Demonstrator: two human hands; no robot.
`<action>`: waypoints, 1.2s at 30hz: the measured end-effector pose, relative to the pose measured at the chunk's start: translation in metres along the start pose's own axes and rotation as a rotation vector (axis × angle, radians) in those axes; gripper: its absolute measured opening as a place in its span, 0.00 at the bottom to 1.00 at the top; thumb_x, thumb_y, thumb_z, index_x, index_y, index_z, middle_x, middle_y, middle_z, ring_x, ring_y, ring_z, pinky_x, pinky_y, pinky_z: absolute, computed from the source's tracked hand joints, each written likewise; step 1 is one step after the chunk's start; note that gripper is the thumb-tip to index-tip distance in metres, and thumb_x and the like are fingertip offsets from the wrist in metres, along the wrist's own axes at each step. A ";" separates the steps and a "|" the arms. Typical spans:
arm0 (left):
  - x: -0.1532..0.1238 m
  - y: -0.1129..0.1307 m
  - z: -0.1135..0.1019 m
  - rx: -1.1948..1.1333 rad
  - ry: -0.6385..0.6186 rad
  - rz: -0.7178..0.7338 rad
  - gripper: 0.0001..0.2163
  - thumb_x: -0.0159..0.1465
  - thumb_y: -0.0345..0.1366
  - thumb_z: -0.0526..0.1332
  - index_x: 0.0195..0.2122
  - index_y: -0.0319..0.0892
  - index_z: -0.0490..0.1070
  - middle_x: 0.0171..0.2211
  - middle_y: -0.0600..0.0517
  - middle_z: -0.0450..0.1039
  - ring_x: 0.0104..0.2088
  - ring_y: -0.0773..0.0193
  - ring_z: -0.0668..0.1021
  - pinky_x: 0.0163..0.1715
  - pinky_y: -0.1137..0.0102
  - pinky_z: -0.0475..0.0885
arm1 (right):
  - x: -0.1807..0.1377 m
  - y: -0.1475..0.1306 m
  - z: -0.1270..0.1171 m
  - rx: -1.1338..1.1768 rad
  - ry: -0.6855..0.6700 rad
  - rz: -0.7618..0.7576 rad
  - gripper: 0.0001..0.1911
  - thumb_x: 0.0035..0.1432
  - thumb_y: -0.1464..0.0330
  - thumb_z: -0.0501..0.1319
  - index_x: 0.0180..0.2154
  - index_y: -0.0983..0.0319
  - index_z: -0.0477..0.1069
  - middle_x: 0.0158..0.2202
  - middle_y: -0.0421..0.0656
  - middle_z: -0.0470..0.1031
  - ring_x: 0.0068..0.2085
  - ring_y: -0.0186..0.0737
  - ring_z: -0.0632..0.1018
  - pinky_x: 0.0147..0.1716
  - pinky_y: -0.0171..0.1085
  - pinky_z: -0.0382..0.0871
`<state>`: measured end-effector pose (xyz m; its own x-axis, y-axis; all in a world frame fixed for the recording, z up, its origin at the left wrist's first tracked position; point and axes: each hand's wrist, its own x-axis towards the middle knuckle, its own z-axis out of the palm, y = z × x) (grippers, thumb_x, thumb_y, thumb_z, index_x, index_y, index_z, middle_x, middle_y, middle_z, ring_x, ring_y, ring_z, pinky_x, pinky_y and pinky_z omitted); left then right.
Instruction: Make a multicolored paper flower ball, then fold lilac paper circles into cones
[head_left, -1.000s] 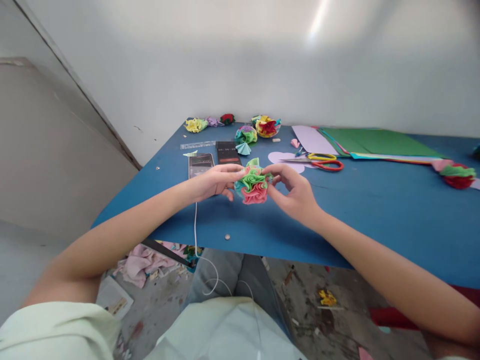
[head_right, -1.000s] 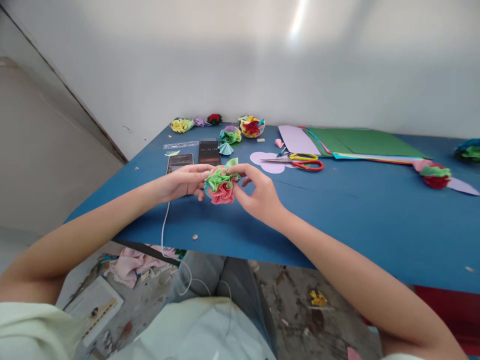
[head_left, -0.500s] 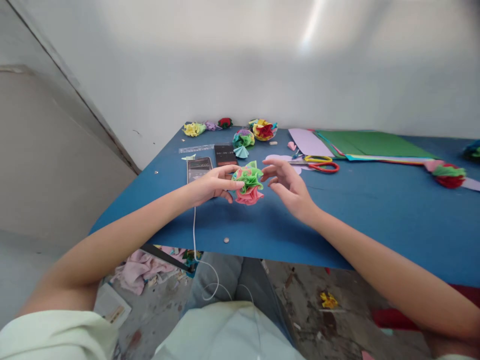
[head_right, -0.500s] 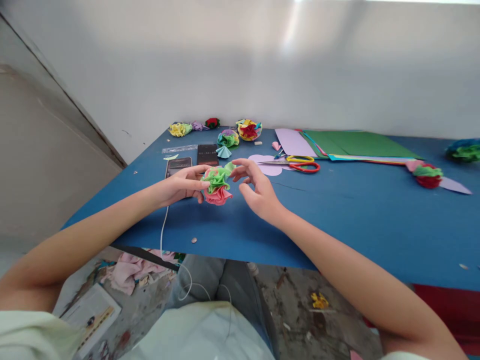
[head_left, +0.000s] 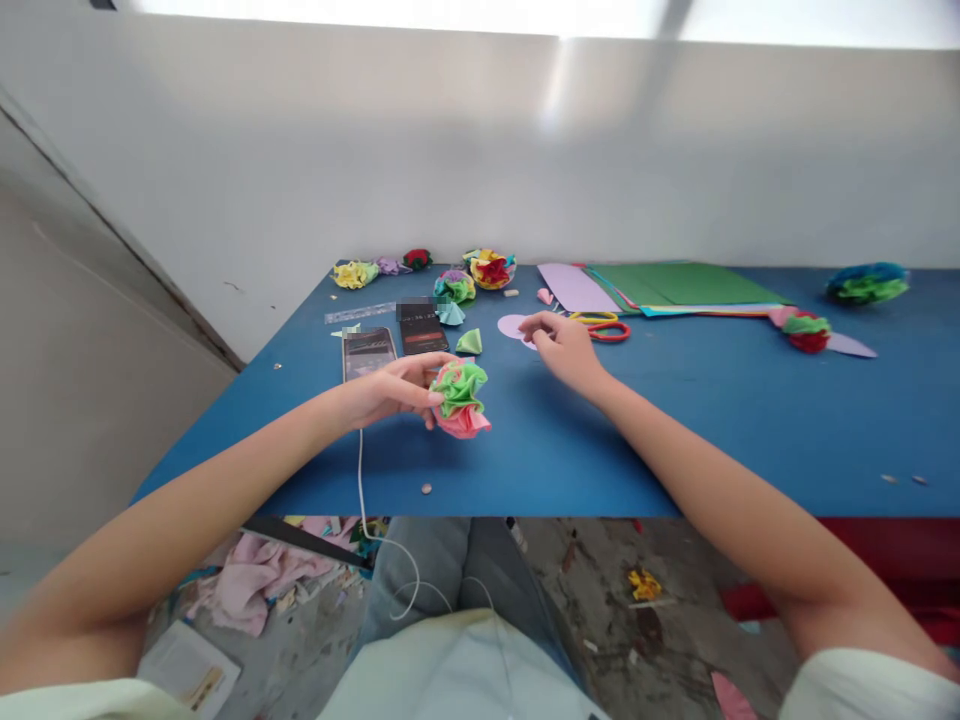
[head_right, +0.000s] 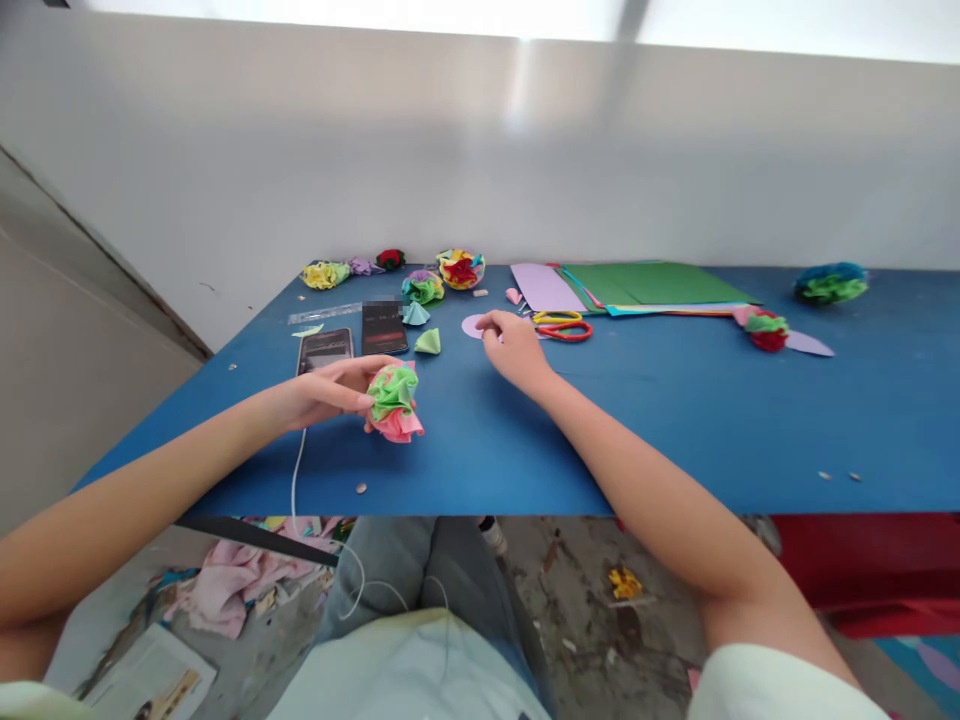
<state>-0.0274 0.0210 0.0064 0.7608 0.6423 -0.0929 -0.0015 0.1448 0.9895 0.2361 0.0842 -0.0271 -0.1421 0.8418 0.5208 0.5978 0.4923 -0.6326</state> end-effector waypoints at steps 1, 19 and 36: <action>0.000 0.000 0.000 0.010 -0.022 -0.019 0.24 0.52 0.32 0.64 0.51 0.42 0.63 0.39 0.46 0.71 0.33 0.63 0.75 0.29 0.72 0.72 | 0.001 0.002 -0.001 -0.049 0.006 -0.012 0.12 0.50 0.73 0.50 0.33 0.64 0.71 0.31 0.45 0.74 0.33 0.41 0.73 0.37 0.41 0.65; 0.000 -0.002 0.001 0.075 -0.119 -0.144 0.24 0.53 0.35 0.63 0.52 0.42 0.61 0.41 0.47 0.67 0.32 0.67 0.72 0.28 0.76 0.70 | 0.015 -0.014 0.066 -0.284 -0.143 -0.076 0.17 0.60 0.63 0.55 0.49 0.64 0.64 0.48 0.46 0.67 0.45 0.40 0.72 0.43 0.45 0.70; 0.006 -0.003 -0.011 -0.287 0.250 0.187 0.15 0.57 0.37 0.56 0.44 0.39 0.68 0.31 0.49 0.72 0.27 0.66 0.74 0.26 0.72 0.69 | -0.036 -0.049 -0.003 -0.023 0.232 -0.457 0.06 0.52 0.71 0.57 0.35 0.60 0.66 0.33 0.42 0.73 0.35 0.38 0.73 0.38 0.40 0.67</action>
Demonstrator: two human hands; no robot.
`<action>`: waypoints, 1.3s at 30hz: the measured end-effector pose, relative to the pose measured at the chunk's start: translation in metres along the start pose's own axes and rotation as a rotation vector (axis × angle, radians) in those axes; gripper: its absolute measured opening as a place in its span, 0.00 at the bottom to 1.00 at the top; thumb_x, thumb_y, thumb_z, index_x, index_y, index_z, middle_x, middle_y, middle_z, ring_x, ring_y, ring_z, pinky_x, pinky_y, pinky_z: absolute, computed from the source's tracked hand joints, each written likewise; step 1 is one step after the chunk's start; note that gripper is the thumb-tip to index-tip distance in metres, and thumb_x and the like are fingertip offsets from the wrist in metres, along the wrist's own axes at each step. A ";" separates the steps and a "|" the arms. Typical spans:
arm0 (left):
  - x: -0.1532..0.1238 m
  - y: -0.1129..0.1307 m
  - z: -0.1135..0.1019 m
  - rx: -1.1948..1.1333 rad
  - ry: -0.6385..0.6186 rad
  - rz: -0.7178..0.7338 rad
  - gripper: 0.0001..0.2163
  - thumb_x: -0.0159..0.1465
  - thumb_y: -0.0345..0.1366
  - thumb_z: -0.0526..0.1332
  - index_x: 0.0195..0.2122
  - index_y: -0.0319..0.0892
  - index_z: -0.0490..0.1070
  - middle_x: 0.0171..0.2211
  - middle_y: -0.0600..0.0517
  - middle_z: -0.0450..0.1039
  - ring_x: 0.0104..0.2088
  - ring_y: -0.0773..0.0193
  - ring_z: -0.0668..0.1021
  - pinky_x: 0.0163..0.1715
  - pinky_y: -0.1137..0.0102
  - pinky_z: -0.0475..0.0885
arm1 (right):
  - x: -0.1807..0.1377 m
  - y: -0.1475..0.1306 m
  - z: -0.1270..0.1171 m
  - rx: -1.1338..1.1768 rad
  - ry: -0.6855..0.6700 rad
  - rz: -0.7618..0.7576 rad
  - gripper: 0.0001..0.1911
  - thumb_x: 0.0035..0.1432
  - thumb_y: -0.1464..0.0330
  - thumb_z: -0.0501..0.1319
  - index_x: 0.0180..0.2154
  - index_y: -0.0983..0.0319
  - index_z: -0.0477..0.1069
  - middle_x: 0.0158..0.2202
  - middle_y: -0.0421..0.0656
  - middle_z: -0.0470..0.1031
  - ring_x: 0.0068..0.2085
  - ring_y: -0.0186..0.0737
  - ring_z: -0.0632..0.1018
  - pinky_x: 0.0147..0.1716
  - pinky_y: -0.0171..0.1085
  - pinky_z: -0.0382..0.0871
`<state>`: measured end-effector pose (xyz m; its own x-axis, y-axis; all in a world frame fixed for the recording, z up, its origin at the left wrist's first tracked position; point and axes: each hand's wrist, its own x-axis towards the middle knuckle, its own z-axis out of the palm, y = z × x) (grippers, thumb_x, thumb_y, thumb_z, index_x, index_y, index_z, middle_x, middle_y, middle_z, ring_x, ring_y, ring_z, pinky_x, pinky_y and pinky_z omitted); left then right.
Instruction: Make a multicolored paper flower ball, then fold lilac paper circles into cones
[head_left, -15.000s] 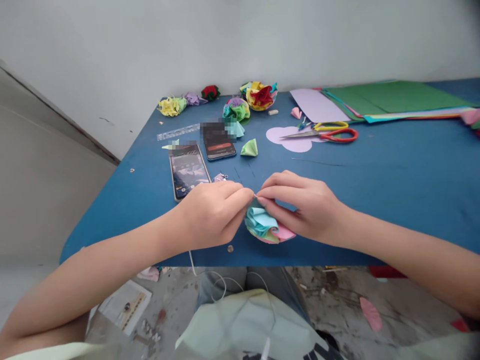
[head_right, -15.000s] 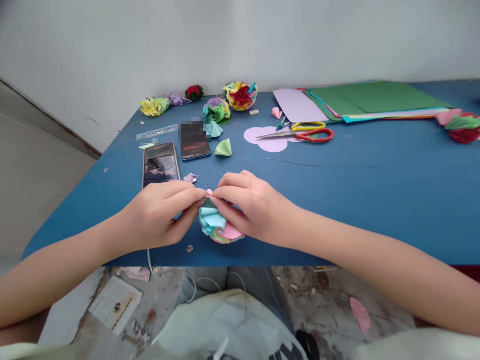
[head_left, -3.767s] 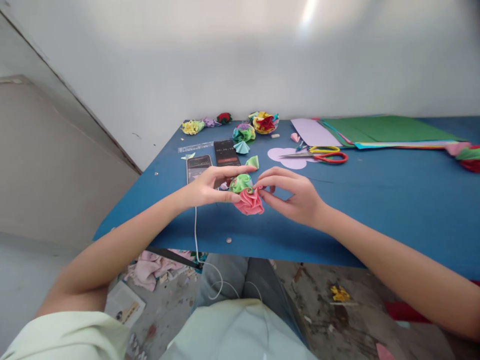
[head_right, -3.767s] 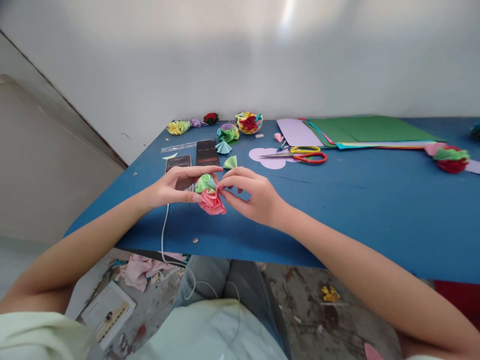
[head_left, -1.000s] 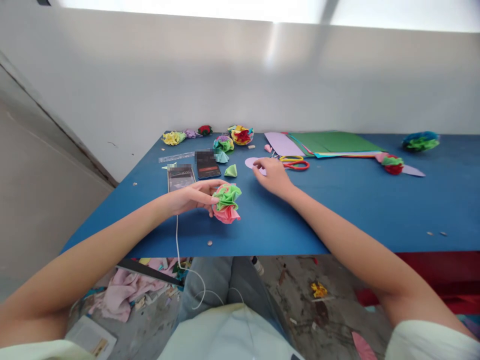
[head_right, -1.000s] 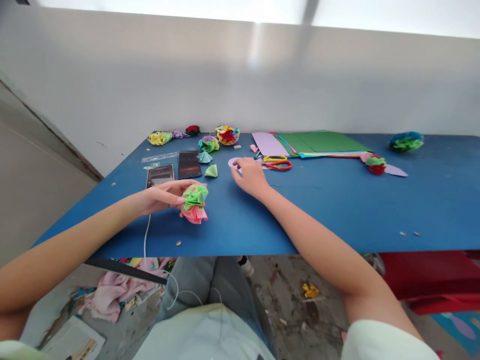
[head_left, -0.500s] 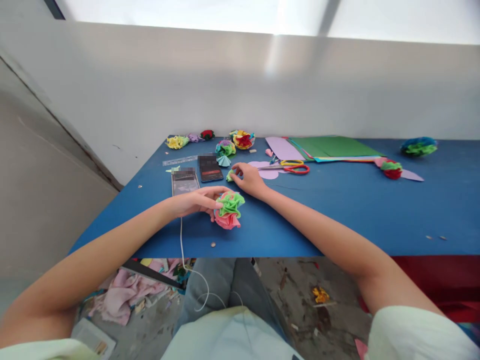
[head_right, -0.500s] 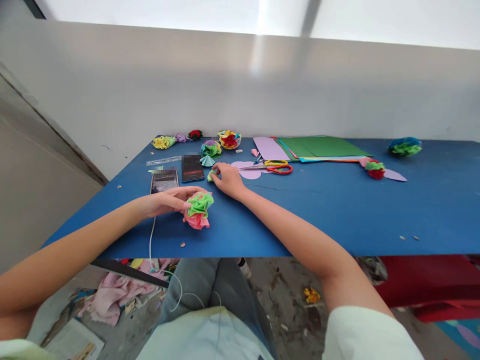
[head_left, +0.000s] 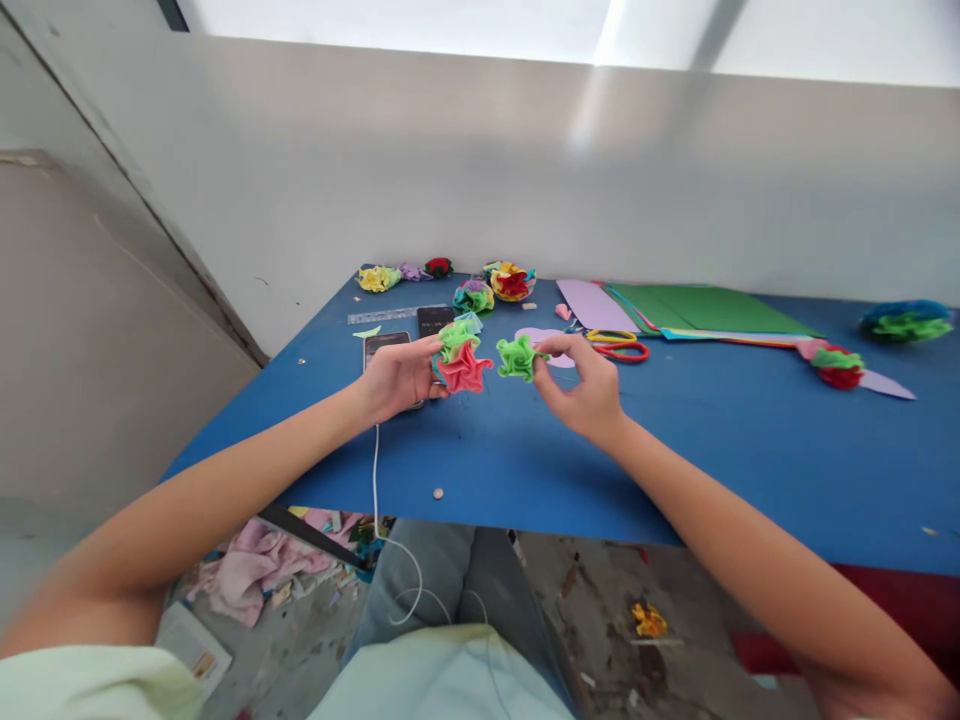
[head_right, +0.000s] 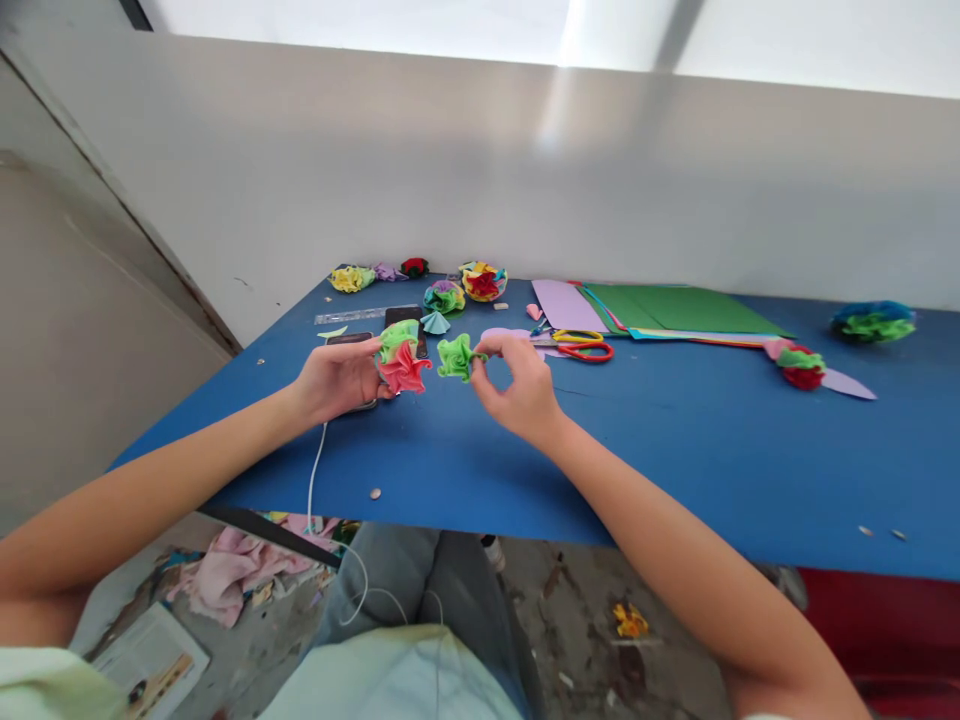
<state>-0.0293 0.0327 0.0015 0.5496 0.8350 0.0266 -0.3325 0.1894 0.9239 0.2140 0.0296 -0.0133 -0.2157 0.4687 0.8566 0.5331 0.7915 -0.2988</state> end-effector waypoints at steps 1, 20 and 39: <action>0.000 0.000 0.000 -0.003 0.006 0.003 0.14 0.57 0.38 0.56 0.43 0.38 0.68 0.30 0.49 0.72 0.27 0.66 0.74 0.26 0.72 0.68 | -0.001 -0.002 0.000 0.006 -0.021 -0.028 0.07 0.51 0.72 0.57 0.35 0.59 0.66 0.33 0.42 0.74 0.35 0.39 0.73 0.39 0.40 0.67; -0.006 0.002 0.008 0.281 -0.255 -0.258 0.21 0.56 0.37 0.58 0.50 0.39 0.63 0.39 0.47 0.69 0.32 0.65 0.72 0.27 0.75 0.64 | 0.034 0.058 0.033 -0.582 -0.355 0.005 0.20 0.56 0.76 0.47 0.51 0.70 0.61 0.49 0.60 0.66 0.50 0.57 0.64 0.44 0.51 0.54; -0.008 0.013 0.003 0.099 -0.053 0.002 0.20 0.56 0.36 0.57 0.51 0.41 0.62 0.41 0.46 0.68 0.30 0.66 0.71 0.25 0.74 0.64 | 0.083 0.063 0.046 -0.579 -0.479 -0.357 0.07 0.58 0.75 0.52 0.35 0.66 0.68 0.36 0.49 0.73 0.40 0.44 0.73 0.43 0.49 0.64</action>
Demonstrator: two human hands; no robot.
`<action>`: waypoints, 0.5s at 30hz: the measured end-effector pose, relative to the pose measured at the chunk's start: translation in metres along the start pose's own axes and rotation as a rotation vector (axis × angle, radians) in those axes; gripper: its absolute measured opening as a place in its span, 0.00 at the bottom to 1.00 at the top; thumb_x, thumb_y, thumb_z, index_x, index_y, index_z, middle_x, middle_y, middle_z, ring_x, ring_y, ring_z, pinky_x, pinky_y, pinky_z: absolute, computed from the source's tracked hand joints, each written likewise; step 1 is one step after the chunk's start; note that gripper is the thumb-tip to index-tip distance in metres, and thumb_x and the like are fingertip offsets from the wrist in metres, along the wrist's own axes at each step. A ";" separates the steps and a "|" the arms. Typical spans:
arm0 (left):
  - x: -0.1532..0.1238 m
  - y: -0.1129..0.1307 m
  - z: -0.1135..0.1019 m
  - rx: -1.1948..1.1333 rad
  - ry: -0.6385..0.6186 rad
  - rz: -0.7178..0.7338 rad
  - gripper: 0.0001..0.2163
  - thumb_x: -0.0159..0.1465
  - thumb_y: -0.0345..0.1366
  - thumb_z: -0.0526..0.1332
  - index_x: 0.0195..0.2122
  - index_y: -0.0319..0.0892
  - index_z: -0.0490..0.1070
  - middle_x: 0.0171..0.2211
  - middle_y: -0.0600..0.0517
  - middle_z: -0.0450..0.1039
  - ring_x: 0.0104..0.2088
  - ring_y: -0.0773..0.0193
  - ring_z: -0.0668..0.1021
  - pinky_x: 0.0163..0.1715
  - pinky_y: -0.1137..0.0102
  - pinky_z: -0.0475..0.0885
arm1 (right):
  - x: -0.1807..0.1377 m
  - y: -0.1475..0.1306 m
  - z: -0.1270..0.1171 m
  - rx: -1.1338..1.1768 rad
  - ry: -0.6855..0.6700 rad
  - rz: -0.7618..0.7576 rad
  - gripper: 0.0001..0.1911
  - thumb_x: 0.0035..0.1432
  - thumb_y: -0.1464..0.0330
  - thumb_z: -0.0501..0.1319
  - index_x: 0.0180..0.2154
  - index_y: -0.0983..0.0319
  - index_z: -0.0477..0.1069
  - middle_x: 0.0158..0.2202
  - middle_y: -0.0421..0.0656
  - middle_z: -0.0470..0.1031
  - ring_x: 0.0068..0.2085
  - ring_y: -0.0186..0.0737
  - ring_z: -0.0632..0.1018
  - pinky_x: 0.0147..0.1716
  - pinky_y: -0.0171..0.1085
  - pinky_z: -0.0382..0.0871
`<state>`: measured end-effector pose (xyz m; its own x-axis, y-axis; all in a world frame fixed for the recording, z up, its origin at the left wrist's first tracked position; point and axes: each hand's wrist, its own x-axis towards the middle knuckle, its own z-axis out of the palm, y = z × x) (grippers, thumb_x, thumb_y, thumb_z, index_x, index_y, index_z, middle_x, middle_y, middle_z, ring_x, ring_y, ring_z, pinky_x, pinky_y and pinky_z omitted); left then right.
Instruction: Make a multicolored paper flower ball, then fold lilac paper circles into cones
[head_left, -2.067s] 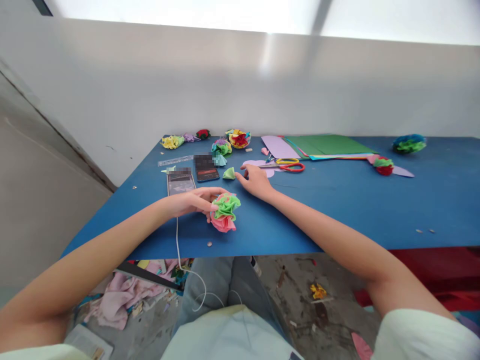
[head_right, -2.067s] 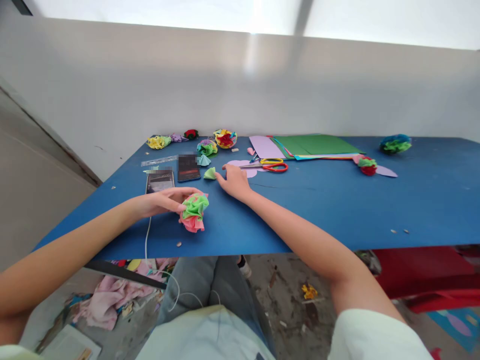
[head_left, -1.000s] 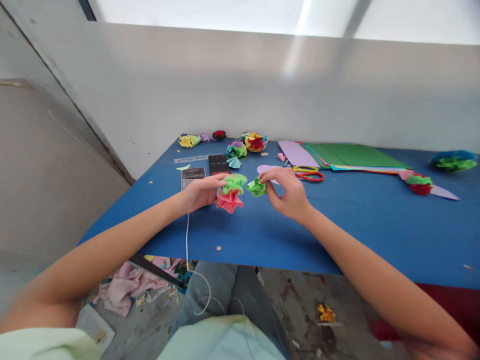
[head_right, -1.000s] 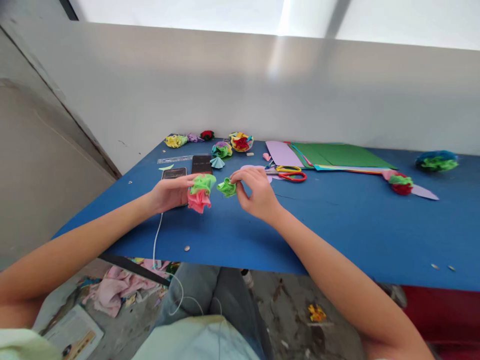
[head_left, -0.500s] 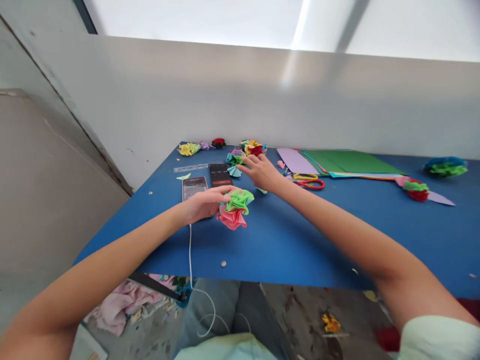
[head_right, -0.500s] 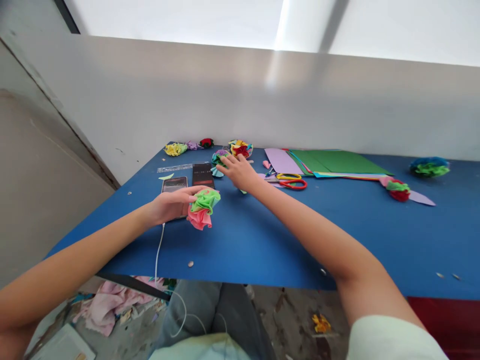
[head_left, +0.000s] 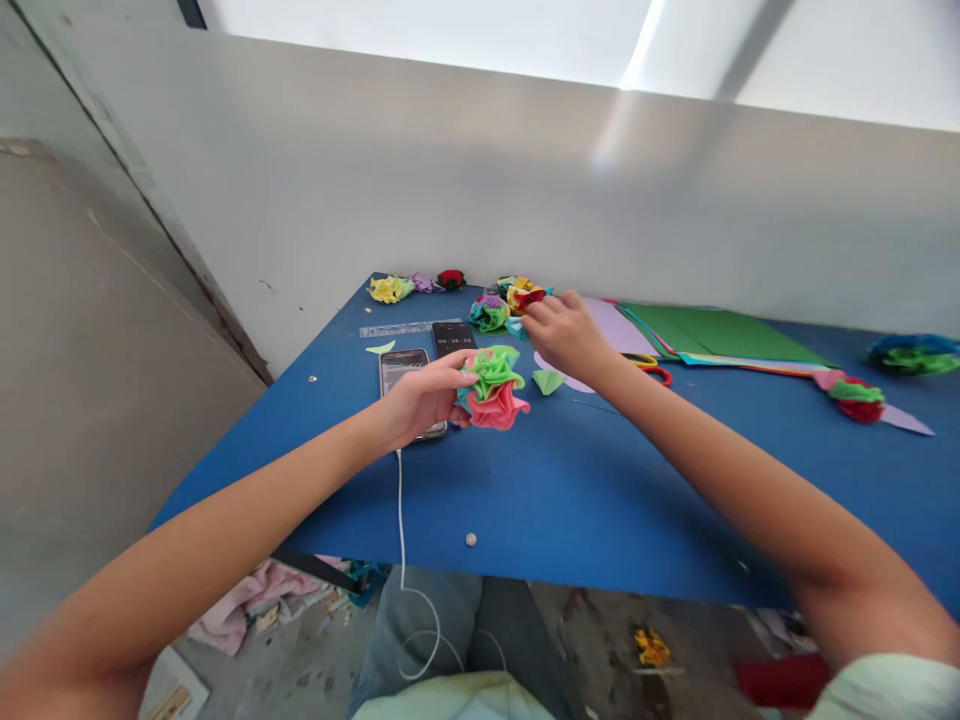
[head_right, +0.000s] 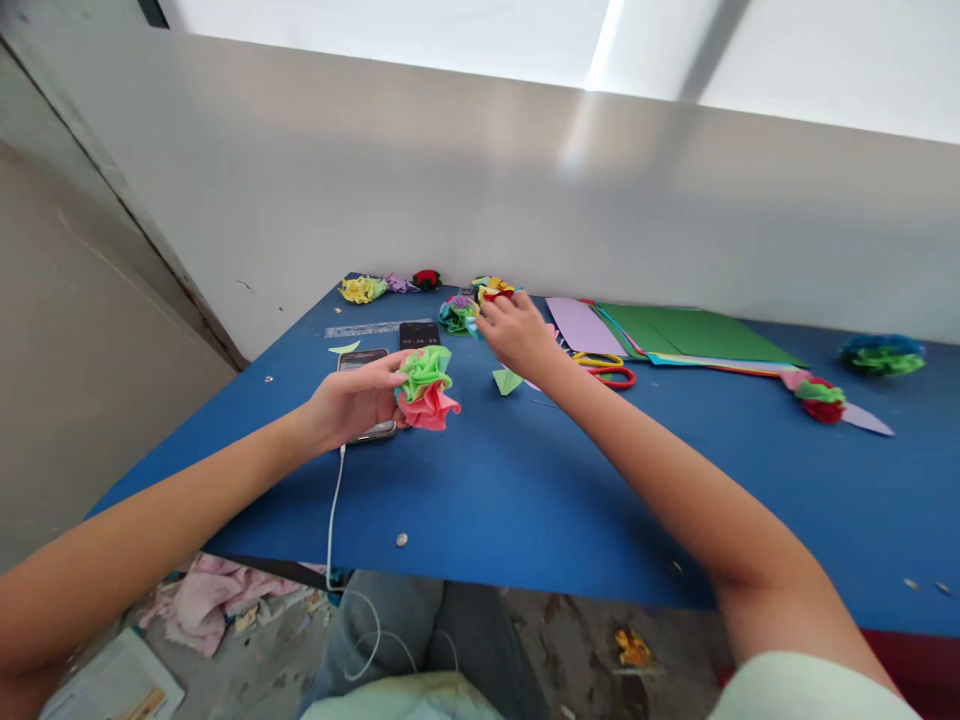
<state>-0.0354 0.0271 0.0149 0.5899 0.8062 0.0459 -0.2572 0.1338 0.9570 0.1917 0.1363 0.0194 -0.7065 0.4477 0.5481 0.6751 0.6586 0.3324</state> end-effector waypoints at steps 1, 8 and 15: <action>0.001 -0.001 -0.001 -0.020 0.021 0.006 0.20 0.56 0.36 0.57 0.51 0.41 0.62 0.40 0.46 0.68 0.30 0.66 0.71 0.24 0.74 0.64 | -0.011 -0.002 -0.011 0.017 0.068 0.048 0.07 0.58 0.74 0.52 0.36 0.66 0.68 0.36 0.50 0.73 0.39 0.44 0.73 0.42 0.49 0.64; 0.009 -0.016 -0.004 -0.023 -0.066 -0.094 0.19 0.56 0.36 0.54 0.50 0.40 0.63 0.35 0.48 0.67 0.28 0.66 0.69 0.21 0.75 0.61 | -0.067 -0.065 -0.062 0.317 0.389 0.154 0.07 0.54 0.73 0.54 0.38 0.59 0.63 0.32 0.41 0.73 0.33 0.35 0.75 0.33 0.36 0.69; 0.007 -0.019 0.003 -0.059 0.032 -0.006 0.19 0.55 0.34 0.53 0.49 0.41 0.62 0.33 0.50 0.65 0.26 0.67 0.69 0.23 0.73 0.63 | -0.073 -0.085 -0.054 0.519 0.483 0.243 0.12 0.49 0.76 0.57 0.37 0.59 0.67 0.32 0.40 0.74 0.32 0.36 0.75 0.35 0.38 0.70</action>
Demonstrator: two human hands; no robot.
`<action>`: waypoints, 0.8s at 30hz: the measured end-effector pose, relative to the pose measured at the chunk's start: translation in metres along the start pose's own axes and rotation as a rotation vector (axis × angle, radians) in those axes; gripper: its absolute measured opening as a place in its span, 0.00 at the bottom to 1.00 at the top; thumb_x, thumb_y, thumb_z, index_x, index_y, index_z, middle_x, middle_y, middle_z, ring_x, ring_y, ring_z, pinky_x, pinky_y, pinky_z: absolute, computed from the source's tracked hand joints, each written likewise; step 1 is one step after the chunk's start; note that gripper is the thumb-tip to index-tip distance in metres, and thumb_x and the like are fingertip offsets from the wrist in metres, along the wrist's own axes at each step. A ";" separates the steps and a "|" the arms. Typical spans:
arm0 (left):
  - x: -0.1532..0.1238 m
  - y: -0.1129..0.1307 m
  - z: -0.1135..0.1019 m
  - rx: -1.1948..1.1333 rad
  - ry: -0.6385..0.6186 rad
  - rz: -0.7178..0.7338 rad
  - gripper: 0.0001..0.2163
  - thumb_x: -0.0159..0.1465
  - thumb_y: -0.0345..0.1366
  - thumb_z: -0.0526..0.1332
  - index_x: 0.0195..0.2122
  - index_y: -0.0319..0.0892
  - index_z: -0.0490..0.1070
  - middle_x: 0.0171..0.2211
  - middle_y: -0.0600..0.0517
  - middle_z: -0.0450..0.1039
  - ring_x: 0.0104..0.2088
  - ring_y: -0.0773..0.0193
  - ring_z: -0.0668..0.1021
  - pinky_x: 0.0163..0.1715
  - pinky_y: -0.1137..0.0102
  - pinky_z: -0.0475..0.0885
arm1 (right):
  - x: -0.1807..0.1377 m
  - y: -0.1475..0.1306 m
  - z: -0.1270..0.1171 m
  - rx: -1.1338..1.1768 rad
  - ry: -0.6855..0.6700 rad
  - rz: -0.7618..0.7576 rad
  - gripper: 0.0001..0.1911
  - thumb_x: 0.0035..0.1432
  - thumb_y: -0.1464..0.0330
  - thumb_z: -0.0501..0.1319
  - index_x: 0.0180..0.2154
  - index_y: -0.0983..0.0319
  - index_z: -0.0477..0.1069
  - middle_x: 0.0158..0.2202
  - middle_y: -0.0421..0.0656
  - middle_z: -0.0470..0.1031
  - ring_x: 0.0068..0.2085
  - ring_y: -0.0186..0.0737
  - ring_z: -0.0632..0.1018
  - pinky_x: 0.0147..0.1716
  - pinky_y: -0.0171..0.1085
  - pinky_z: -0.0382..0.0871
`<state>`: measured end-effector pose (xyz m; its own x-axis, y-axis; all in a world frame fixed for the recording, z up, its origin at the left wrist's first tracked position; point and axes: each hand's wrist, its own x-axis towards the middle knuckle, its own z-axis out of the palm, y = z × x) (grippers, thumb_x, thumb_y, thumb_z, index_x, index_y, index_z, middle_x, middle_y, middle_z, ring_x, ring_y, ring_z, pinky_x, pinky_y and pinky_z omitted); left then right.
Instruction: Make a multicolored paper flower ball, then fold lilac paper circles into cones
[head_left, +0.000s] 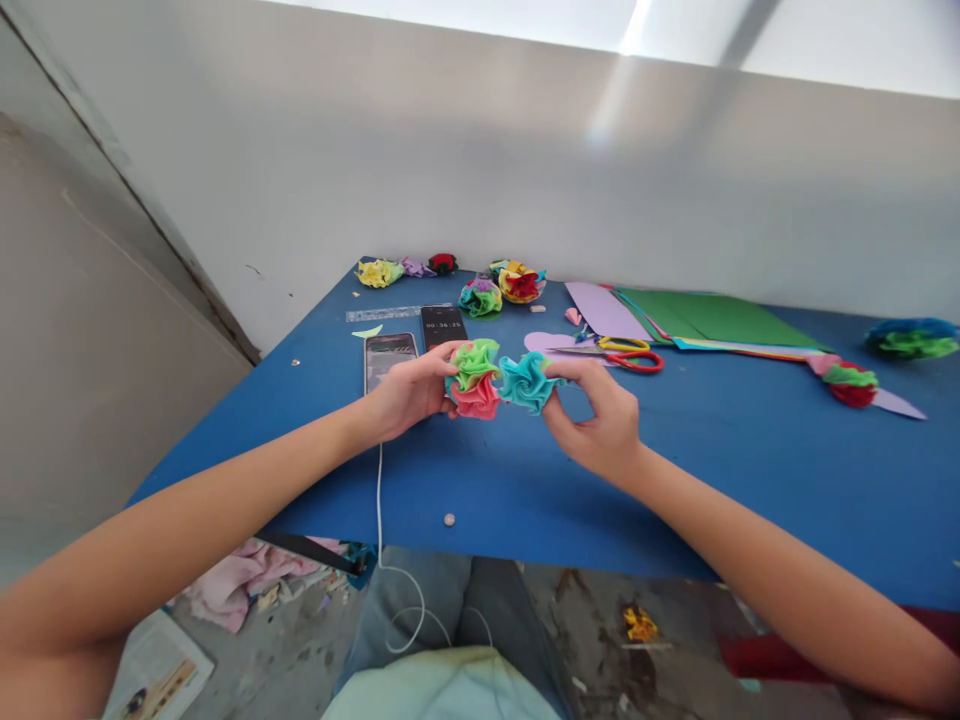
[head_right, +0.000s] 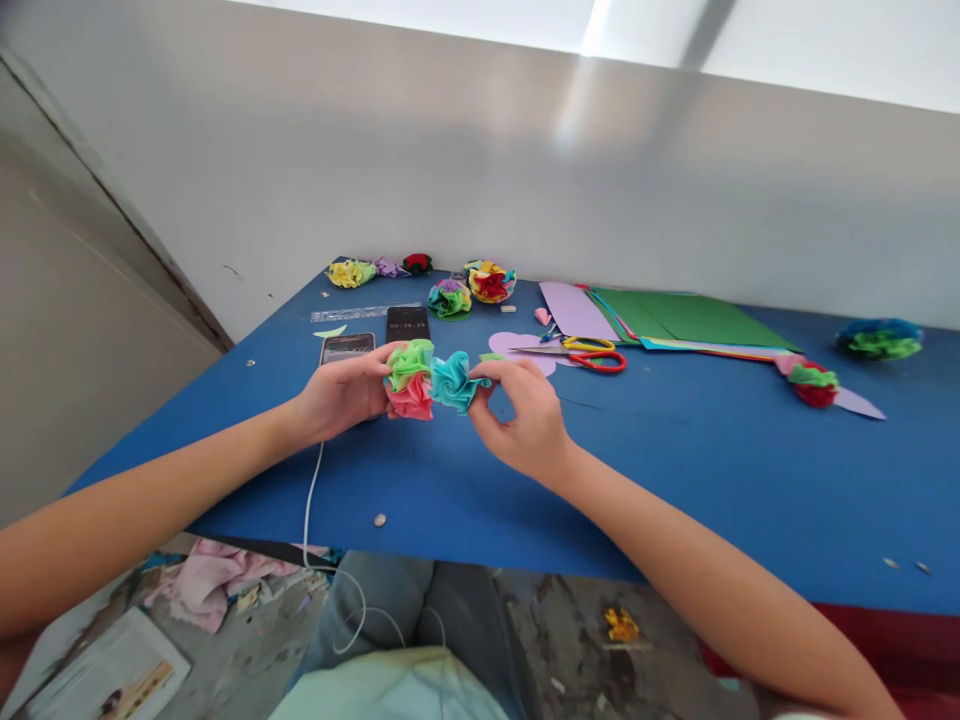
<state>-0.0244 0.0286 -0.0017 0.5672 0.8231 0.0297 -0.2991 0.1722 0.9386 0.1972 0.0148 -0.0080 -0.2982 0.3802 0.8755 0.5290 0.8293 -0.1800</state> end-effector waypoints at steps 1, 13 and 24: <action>0.000 0.000 0.001 -0.002 0.007 0.006 0.19 0.55 0.34 0.53 0.49 0.41 0.62 0.33 0.51 0.65 0.27 0.67 0.69 0.23 0.73 0.64 | -0.001 0.002 0.001 -0.001 0.004 0.010 0.12 0.49 0.76 0.57 0.38 0.59 0.67 0.32 0.40 0.74 0.33 0.37 0.75 0.35 0.38 0.70; -0.006 -0.002 0.008 0.096 -0.048 0.010 0.22 0.55 0.32 0.55 0.53 0.44 0.60 0.38 0.50 0.66 0.30 0.66 0.71 0.26 0.71 0.67 | -0.005 0.004 0.004 0.015 -0.074 0.055 0.10 0.50 0.75 0.57 0.37 0.60 0.67 0.30 0.41 0.74 0.32 0.37 0.75 0.33 0.37 0.69; -0.007 0.000 0.011 0.107 -0.050 0.002 0.21 0.56 0.33 0.56 0.52 0.43 0.60 0.37 0.48 0.67 0.29 0.65 0.71 0.26 0.70 0.67 | -0.006 0.003 0.004 0.015 -0.088 0.035 0.10 0.50 0.75 0.57 0.37 0.60 0.66 0.29 0.40 0.73 0.31 0.36 0.73 0.33 0.37 0.68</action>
<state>-0.0200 0.0169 0.0014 0.6049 0.7950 0.0459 -0.2178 0.1097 0.9698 0.1972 0.0170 -0.0159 -0.3485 0.4432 0.8259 0.5288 0.8205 -0.2172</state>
